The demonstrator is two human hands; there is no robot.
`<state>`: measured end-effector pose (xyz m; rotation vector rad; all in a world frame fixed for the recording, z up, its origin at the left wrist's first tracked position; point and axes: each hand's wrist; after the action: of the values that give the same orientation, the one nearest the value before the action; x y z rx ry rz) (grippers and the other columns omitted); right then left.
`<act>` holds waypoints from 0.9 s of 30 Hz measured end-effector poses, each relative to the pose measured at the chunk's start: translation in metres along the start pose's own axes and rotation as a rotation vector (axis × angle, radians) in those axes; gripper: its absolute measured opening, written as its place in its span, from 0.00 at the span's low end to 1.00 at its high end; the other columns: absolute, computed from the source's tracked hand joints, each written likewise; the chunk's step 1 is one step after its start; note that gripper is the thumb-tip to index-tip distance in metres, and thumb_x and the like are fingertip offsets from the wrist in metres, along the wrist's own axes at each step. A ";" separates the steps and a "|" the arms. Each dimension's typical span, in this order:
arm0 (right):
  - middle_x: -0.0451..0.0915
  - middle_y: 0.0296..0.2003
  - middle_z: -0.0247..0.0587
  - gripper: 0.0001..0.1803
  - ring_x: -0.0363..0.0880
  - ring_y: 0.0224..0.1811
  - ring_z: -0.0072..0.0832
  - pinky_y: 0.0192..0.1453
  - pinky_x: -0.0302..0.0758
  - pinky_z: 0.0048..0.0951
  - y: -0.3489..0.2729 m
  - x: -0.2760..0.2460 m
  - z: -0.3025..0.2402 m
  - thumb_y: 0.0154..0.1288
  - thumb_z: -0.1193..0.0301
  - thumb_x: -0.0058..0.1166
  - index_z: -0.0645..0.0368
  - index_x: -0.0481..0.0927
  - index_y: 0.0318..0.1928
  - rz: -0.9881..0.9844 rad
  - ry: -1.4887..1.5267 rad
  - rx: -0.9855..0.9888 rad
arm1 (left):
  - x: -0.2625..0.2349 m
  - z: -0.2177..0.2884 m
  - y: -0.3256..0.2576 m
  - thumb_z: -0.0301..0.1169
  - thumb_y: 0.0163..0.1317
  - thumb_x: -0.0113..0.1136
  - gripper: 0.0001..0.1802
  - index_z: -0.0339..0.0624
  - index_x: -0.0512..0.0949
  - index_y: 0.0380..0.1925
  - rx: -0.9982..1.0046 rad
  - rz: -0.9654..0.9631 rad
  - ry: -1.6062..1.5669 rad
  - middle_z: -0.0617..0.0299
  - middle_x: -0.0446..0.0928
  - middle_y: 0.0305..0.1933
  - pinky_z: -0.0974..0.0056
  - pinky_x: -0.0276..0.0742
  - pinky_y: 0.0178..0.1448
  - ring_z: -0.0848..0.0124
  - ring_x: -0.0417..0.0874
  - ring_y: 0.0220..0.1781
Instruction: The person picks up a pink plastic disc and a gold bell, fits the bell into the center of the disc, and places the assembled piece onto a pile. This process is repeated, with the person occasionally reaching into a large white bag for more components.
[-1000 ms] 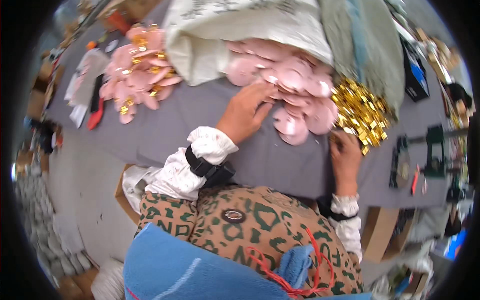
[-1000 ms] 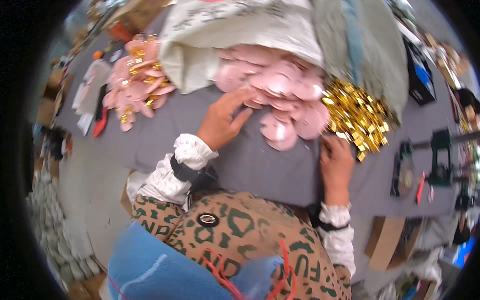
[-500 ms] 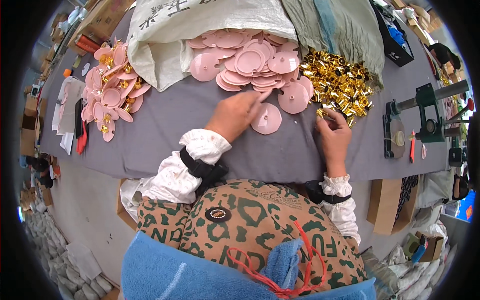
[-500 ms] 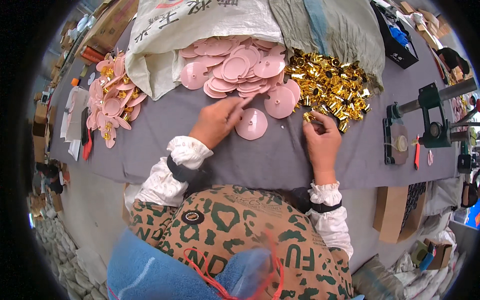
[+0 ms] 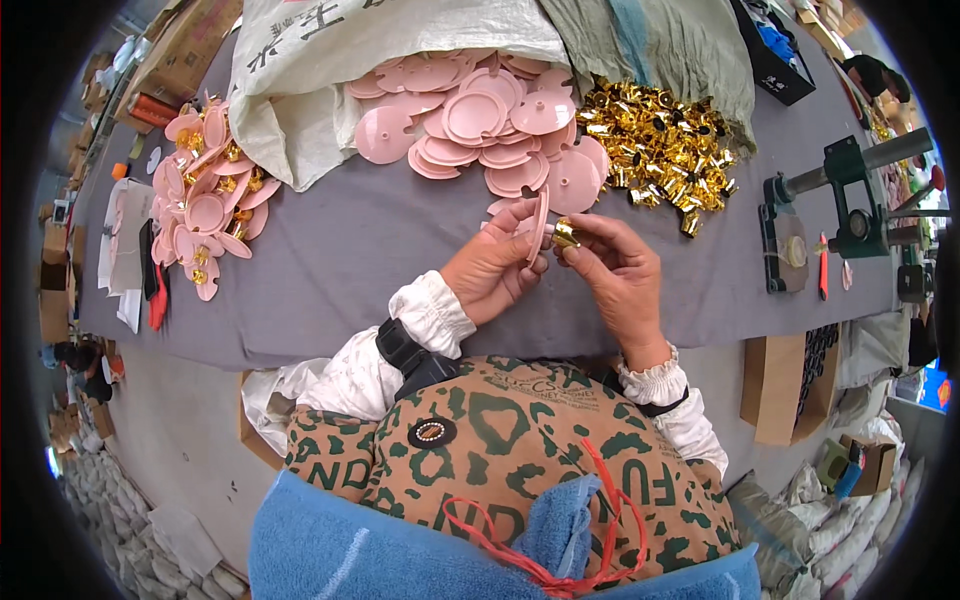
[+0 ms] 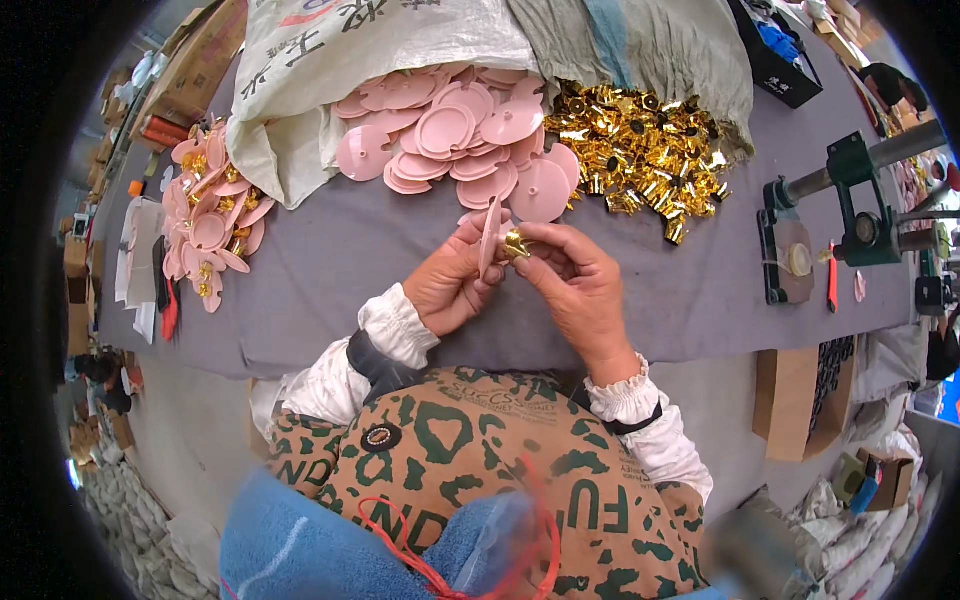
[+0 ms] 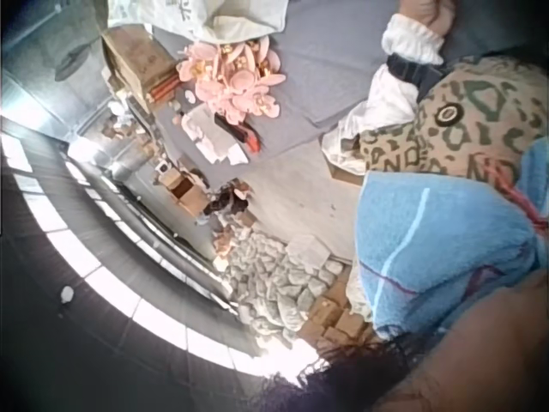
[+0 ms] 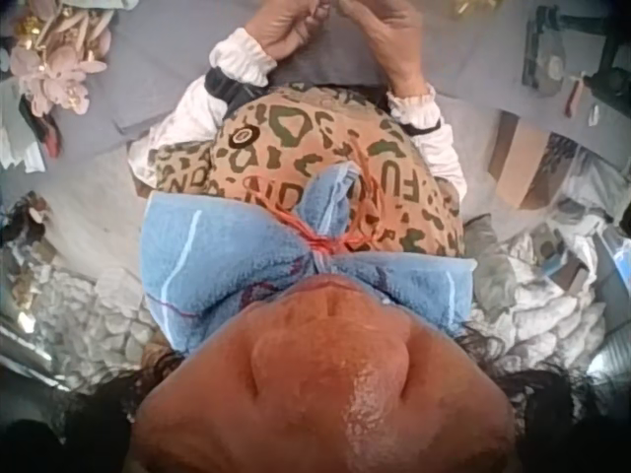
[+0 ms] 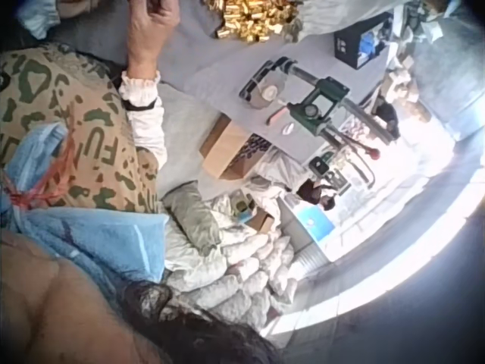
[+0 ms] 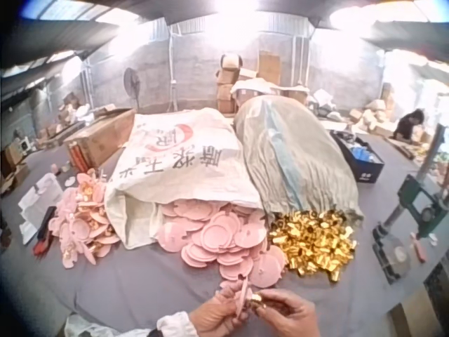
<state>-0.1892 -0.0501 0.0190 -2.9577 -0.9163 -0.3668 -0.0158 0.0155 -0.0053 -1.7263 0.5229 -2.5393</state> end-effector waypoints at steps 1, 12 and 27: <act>0.82 0.47 0.38 0.16 0.83 0.46 0.23 0.51 0.80 0.22 0.000 -0.001 0.002 0.64 0.81 0.61 0.66 0.79 0.53 -0.001 -0.079 -0.027 | 0.000 -0.001 0.000 0.23 0.64 0.62 0.26 0.48 0.69 0.61 -0.002 0.008 -0.027 0.60 0.78 0.47 0.80 0.80 0.30 0.77 0.81 0.32; 0.84 0.43 0.38 0.18 0.84 0.42 0.23 0.46 0.80 0.23 -0.010 -0.012 0.005 0.62 0.81 0.62 0.65 0.80 0.54 -0.062 -0.147 0.048 | 0.006 0.002 -0.008 0.23 0.64 0.63 0.26 0.49 0.69 0.61 -0.101 0.074 0.077 0.63 0.77 0.43 0.80 0.79 0.27 0.76 0.81 0.28; 0.83 0.43 0.40 0.23 0.81 0.43 0.28 0.46 0.78 0.30 0.021 -0.013 -0.004 0.56 0.74 0.67 0.60 0.80 0.53 0.027 -0.709 -0.043 | -0.026 0.068 -0.063 0.21 0.63 0.62 0.28 0.42 0.68 0.64 0.218 0.220 0.488 0.63 0.76 0.38 0.74 0.69 0.25 0.75 0.75 0.25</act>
<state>-0.1887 -0.0753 0.0209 -3.1580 -0.8947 0.7206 0.0662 0.0630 0.0123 -0.9214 0.3996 -2.7202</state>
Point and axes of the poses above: each hand's wrist, its own y-axis towards the middle knuckle, its own x-axis out of the palm, z = x × y
